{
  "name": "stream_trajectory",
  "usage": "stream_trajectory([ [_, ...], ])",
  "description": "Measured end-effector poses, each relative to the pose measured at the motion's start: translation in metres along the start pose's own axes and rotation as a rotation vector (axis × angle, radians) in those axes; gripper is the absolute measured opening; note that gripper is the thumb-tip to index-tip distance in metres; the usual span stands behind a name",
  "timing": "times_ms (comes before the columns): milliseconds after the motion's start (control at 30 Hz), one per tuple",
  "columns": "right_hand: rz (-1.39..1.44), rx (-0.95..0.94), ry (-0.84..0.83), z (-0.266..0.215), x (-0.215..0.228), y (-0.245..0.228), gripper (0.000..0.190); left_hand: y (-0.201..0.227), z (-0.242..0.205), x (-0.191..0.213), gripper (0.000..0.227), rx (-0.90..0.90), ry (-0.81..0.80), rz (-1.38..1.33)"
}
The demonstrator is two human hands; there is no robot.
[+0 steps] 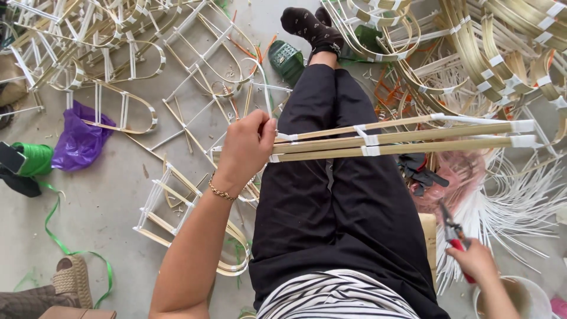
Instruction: Assembling a curved bamboo and plastic frame for furniture using ties and clippers.
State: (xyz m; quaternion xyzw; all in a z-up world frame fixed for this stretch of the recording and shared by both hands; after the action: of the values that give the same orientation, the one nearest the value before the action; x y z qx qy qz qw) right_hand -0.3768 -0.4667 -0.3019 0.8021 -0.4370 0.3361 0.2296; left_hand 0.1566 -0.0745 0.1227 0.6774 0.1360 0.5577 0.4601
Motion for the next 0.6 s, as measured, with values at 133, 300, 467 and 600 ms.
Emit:
stream_trajectory([
  [133,-0.046,0.01,-0.046,0.012,-0.044,-0.001,0.088,0.014,-0.009,0.006,0.021,0.037,-0.064,-0.057],
  [300,0.463,0.296,0.33,0.038,0.019,-0.014,0.062,0.018,-0.021,0.012,0.02,0.038,-0.072,0.031],
  [467,1.192,0.624,0.643,-0.129,0.277,-0.113,0.022,0.022,-0.024,0.02,0.021,0.087,-0.081,0.041],
  [600,0.944,0.962,1.095,-0.238,0.382,-0.17,0.035,0.022,-0.027,0.021,0.021,0.004,-0.055,0.081],
])
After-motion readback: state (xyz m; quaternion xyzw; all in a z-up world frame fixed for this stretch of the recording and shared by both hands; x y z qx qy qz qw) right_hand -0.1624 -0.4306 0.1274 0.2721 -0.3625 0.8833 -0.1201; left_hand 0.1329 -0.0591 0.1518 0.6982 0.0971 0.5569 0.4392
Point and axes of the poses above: each hand's wrist, its own z-axis towards the middle knuckle, its own x-axis out of the back of the hand, y = z × x, the point moved 5 cm from there along z, towards the middle knuckle, and after that the axes turned 7 degrees about -z, right-handed, at the moved point
